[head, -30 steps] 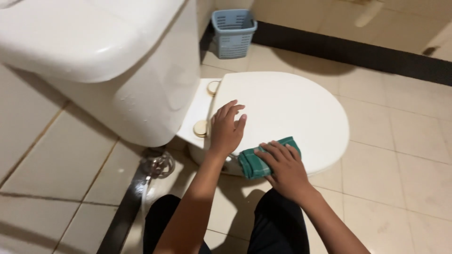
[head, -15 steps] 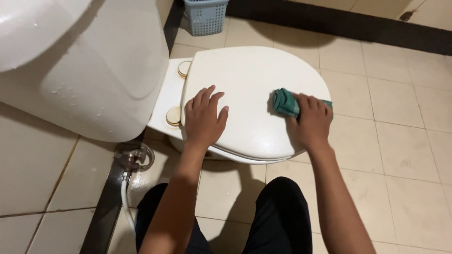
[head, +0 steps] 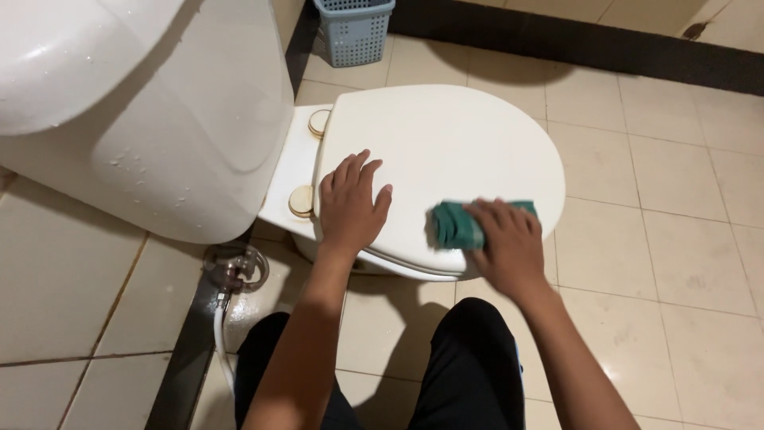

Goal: The person cleans the toilet tank and seat with a green cloth, then wipes the wall and sink area. They use the cloth to wipe the surfaces thoroughly.

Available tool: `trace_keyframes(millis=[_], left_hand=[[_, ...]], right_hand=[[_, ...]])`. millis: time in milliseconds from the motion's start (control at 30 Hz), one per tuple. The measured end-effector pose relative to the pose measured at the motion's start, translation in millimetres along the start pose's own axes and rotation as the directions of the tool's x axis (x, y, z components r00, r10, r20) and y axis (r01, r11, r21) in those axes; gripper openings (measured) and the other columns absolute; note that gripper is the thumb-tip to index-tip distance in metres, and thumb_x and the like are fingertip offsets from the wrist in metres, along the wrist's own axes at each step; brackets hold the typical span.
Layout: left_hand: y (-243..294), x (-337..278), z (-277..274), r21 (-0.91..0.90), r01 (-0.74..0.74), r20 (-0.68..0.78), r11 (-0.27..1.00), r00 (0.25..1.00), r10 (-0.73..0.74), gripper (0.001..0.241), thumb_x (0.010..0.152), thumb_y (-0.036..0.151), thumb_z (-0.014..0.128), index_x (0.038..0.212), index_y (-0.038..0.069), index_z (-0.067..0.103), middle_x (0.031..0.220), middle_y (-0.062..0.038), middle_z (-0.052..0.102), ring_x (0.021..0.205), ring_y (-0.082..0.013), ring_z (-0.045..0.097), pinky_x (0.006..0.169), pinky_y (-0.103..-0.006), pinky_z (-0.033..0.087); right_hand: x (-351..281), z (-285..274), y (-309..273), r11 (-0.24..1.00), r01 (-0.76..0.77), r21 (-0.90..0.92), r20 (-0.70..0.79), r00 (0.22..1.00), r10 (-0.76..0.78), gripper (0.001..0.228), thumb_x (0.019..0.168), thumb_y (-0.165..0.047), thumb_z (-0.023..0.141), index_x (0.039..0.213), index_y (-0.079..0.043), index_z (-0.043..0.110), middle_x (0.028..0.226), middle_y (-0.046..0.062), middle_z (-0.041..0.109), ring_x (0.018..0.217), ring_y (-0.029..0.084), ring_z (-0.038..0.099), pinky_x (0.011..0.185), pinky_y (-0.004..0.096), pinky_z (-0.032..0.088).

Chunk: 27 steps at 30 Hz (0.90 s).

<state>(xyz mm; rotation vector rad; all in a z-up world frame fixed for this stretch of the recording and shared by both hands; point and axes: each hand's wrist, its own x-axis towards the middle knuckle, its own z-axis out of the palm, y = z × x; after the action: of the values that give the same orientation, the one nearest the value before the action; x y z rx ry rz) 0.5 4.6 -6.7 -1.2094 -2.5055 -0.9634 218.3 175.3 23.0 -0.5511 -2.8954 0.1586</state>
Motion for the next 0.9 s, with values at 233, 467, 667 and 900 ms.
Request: trace_keyframes(millis=[233,467,667,900], left_hand=[[-0.8,-1.3,0.7,0.006,0.002,0.008,1.000,1.000,-0.002,0.046,0.099,0.034,0.061,0.139,0.011,0.059,0.152,-0.009,0.051,0.145,-0.0258,0.040,0.118,-0.0451,0.026],[-0.9,-1.2,0.0,-0.026,0.014,0.007,1.000,1.000,-0.014,0.047,0.097,0.034,0.062,0.138,0.012,0.060,0.152,-0.008,0.051,0.144,-0.0268,0.040,0.117,-0.0458,0.026],[-0.8,-1.8,-1.5,-0.031,0.021,-0.003,0.999,1.000,-0.021,0.046,0.097,0.034,0.062,0.137,0.011,0.061,0.152,-0.009,0.052,0.144,-0.0277,0.041,0.117,-0.0462,0.026],[-2.3,-0.2,1.0,-0.041,0.025,-0.015,0.999,1.000,-0.026,0.046,0.097,0.034,0.062,0.137,0.011,0.062,0.152,-0.010,0.052,0.144,-0.0274,0.042,0.117,-0.0457,0.027]], right_hand=[[69.6,1.3,9.7,0.990,-0.134,0.050,-0.078,0.987,0.138,0.060,0.088,-0.030,0.069,0.146,-0.022,0.056,0.144,0.009,0.058,0.139,0.031,0.045,0.119,0.049,0.024],[21.0,4.7,-32.7,0.999,-0.043,0.007,-0.115,0.992,0.044,0.068,0.080,-0.028,0.075,0.145,-0.019,0.053,0.145,0.011,0.055,0.140,0.033,0.044,0.116,0.051,0.024],[-5.6,2.7,-22.3,0.996,0.083,0.035,-0.049,0.995,-0.081,0.069,0.078,-0.027,0.076,0.143,-0.021,0.055,0.146,0.009,0.055,0.142,0.032,0.043,0.117,0.051,0.025],[75.4,-22.8,19.0,0.990,-0.135,0.031,0.031,0.990,0.134,0.057,0.090,-0.028,0.069,0.146,-0.019,0.059,0.137,0.015,0.062,0.133,0.036,0.050,0.119,0.054,0.027]])
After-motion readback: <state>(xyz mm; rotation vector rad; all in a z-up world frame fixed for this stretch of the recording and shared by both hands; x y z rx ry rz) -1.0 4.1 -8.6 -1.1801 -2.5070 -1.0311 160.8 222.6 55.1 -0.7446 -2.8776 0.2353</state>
